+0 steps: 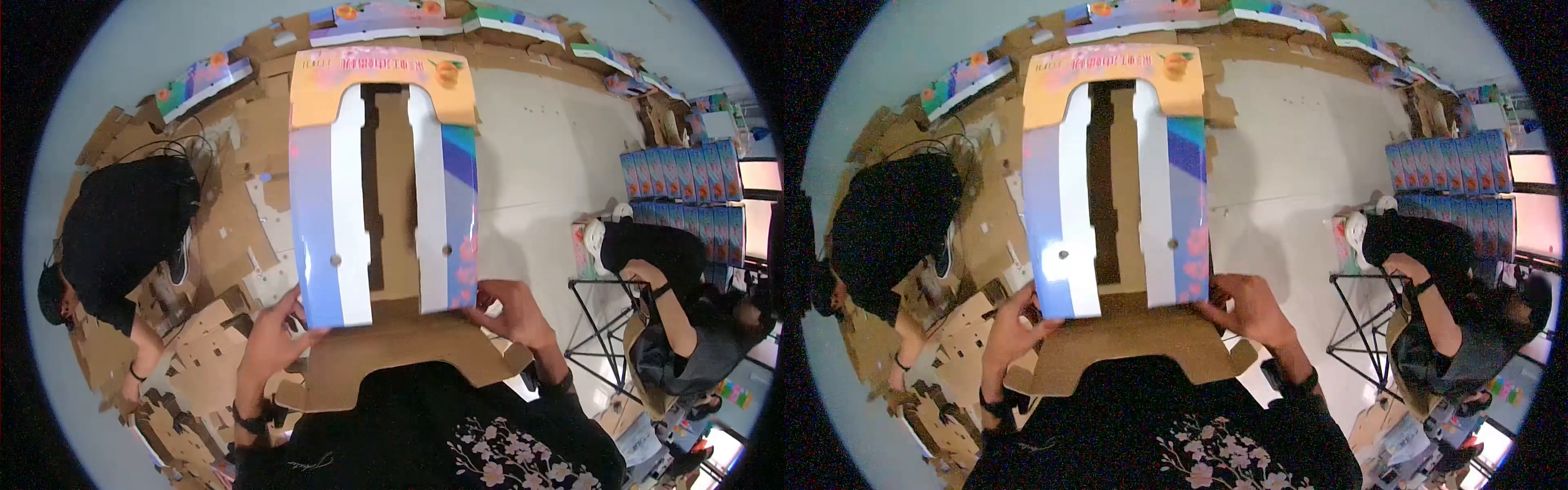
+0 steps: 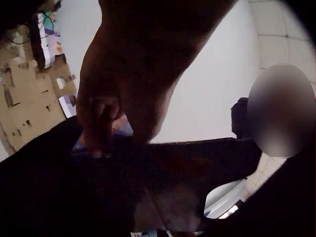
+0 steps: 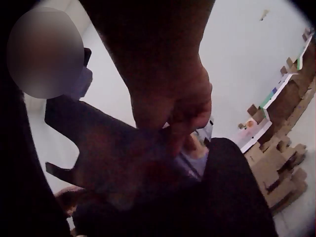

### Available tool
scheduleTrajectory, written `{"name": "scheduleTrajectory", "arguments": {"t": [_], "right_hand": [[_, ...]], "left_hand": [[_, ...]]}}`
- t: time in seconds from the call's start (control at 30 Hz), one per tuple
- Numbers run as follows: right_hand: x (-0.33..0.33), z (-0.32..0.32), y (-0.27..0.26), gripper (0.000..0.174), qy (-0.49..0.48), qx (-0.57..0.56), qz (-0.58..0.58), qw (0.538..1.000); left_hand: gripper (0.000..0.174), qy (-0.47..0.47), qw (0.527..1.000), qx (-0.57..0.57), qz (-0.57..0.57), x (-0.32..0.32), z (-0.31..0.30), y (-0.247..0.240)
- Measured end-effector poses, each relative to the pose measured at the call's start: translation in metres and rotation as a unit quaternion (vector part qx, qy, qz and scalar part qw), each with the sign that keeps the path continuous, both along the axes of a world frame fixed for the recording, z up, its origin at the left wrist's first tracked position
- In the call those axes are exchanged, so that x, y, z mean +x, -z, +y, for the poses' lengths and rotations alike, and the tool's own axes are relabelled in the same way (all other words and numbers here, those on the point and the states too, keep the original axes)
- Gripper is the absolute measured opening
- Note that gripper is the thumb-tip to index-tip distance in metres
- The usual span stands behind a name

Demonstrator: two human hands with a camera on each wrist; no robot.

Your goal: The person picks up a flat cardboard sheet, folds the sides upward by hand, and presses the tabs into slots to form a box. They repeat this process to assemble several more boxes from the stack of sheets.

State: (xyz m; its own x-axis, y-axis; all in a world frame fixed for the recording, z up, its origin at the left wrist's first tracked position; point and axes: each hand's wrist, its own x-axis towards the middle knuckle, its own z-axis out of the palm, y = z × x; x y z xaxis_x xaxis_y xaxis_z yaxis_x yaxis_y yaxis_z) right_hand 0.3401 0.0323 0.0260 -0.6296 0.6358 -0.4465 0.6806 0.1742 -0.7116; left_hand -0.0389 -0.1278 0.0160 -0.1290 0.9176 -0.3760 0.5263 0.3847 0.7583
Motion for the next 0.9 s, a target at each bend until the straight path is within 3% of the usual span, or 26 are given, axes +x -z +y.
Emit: {"name": "scheduleTrajectory", "arguments": {"t": [0.1,0.2,0.23,0.33,0.37,0.47,0.5,0.63,0.73,0.9], "right_hand": [[0.031,-0.034,0.011,0.081,-0.022,-0.01,0.077,0.997],[0.031,-0.058,0.015,0.115,-0.002,-0.029,0.169,0.985],[0.028,-0.064,0.022,0.117,0.031,-0.004,0.196,0.98],[0.007,-0.08,0.032,0.108,0.184,0.024,0.233,0.955],[0.0,-0.08,0.033,0.095,0.23,0.027,0.255,0.939],[-0.017,-0.077,0.042,0.081,0.285,0.077,0.225,0.928],[-0.025,-0.076,0.044,0.071,0.259,0.144,0.205,0.933],[-0.039,-0.076,0.053,0.064,0.279,0.141,0.224,0.923],[-0.042,-0.073,0.047,0.057,0.298,0.137,0.174,0.929],[-0.046,-0.073,0.048,0.056,0.321,0.149,0.185,0.917]], "left_hand": [[0.083,0.081,0.997,0.004,-0.008,-0.008,-0.03,0.003],[0.097,0.106,0.994,0.0,-0.032,-0.016,-0.047,0.004],[0.1,0.096,0.994,0.018,-0.049,-0.016,-0.05,0.004],[0.107,0.056,0.995,0.056,-0.057,-0.004,-0.043,-0.007],[0.108,0.04,0.996,0.066,-0.052,0.001,-0.04,-0.012],[0.103,-0.063,0.979,0.152,-0.117,0.013,-0.031,0.009],[0.091,-0.131,0.969,0.145,-0.15,0.025,-0.026,0.01],[0.076,-0.124,0.973,0.194,-0.011,0.04,0.005,0.013],[0.077,-0.125,0.979,0.158,0.026,0.04,0.007,0.022],[0.076,-0.131,0.978,0.163,0.004,0.044,0.002,0.034]]}}
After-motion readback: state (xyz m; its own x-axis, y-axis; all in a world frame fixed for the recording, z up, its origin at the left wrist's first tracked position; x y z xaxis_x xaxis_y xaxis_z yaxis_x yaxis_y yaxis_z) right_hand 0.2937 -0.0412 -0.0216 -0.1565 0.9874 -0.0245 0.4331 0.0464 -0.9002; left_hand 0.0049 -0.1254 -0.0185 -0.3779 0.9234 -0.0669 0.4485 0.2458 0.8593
